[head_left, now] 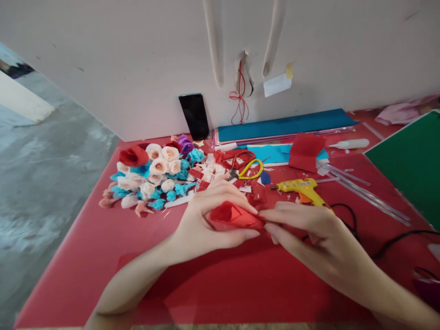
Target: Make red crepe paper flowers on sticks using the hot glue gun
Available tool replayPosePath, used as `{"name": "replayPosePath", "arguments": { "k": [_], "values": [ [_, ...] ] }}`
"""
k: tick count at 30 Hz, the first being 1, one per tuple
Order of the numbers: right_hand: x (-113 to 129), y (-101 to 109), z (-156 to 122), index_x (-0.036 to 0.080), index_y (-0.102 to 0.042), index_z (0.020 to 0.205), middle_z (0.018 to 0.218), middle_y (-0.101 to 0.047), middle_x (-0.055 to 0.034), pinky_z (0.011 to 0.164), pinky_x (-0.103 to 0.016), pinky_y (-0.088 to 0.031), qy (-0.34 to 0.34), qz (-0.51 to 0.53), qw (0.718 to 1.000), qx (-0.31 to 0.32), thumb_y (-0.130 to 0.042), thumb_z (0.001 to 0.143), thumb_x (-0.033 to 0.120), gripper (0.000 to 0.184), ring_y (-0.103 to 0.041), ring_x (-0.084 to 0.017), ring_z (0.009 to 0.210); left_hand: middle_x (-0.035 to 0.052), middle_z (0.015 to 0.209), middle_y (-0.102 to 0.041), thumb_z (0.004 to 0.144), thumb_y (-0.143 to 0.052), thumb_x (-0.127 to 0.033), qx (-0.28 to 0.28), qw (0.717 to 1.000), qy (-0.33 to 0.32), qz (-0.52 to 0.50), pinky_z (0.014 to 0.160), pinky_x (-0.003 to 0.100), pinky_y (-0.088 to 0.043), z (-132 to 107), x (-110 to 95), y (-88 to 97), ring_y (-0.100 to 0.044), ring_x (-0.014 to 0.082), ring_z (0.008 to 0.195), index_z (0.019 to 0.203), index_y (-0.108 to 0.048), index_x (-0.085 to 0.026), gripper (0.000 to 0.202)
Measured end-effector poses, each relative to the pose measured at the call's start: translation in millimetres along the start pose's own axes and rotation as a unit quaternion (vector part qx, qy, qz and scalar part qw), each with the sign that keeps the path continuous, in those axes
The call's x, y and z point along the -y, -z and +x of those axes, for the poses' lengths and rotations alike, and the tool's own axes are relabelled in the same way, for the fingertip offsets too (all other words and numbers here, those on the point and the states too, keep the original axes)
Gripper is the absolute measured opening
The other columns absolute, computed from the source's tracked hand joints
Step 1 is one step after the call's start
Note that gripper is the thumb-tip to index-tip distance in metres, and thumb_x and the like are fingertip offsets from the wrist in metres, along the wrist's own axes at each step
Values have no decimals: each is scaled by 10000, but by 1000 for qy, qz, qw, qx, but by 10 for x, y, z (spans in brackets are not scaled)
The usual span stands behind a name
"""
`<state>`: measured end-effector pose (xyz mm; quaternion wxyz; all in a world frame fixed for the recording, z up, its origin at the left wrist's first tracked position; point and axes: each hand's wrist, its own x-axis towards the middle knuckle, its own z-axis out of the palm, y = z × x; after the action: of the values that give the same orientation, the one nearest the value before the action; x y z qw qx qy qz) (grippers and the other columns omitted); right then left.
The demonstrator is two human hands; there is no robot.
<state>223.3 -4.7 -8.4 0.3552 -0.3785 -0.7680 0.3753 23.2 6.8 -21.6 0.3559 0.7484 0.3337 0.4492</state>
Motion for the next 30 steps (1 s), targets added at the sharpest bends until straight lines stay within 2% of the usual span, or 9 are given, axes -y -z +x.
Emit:
{"name": "replayPosePath", "arguments": {
  "k": [3,6,13,18,23,26,30],
  "values": [
    [7,1,5,168,-672,940,724,-651,29,643,-99,-474,18,-12,1000,4,-582,789,90,193,-612,-65,683,26,783,-680,664,-778,-194,-1,1000,-3,-3,784,335,-456,6,3,-9,-578,157,753,824,-672,-181,192],
    [23,-1,8,171,-664,880,633,-593,56,602,-95,-448,37,-26,999,-6,-631,743,90,162,-544,-38,576,26,782,-675,662,-779,-194,2,1000,-4,-3,778,328,-458,3,-3,-10,-577,154,755,831,-673,-178,200],
    [-5,34,-28,175,-656,943,684,-604,50,656,-104,-444,76,-78,994,-29,-601,778,71,202,-537,-36,617,28,836,-695,655,-784,-180,39,999,1,32,816,322,-463,2,-14,4,-596,156,805,893,-664,-177,267],
    [-56,41,-42,188,-662,914,663,-580,37,582,-143,-412,65,-147,987,-16,-580,797,111,163,-518,-56,601,30,807,-699,673,-774,-201,41,996,4,75,797,334,-469,2,11,-21,-594,161,784,891,-664,-179,245],
    [-68,17,-42,196,-663,889,655,-573,29,541,-175,-391,56,-173,983,-10,-540,836,141,145,-508,-67,575,32,781,-694,675,-766,-190,34,996,17,81,744,306,-476,14,2,-52,-601,153,758,854,-670,-158,206],
    [-67,-4,-50,173,-656,876,627,-567,25,537,-193,-394,85,-198,976,-36,-533,841,141,132,-504,-76,560,28,749,-689,675,-762,-185,20,997,17,74,718,296,-476,31,-7,-70,-599,145,716,844,-670,-153,195],
    [-83,-37,-72,160,-627,895,718,-635,-5,590,-214,-442,120,-221,965,-70,-529,850,136,111,-564,-97,623,31,759,-690,700,-724,-156,16,997,23,66,724,298,-485,30,-17,-83,-619,151,722,846,-669,-161,156]
  ]
}}
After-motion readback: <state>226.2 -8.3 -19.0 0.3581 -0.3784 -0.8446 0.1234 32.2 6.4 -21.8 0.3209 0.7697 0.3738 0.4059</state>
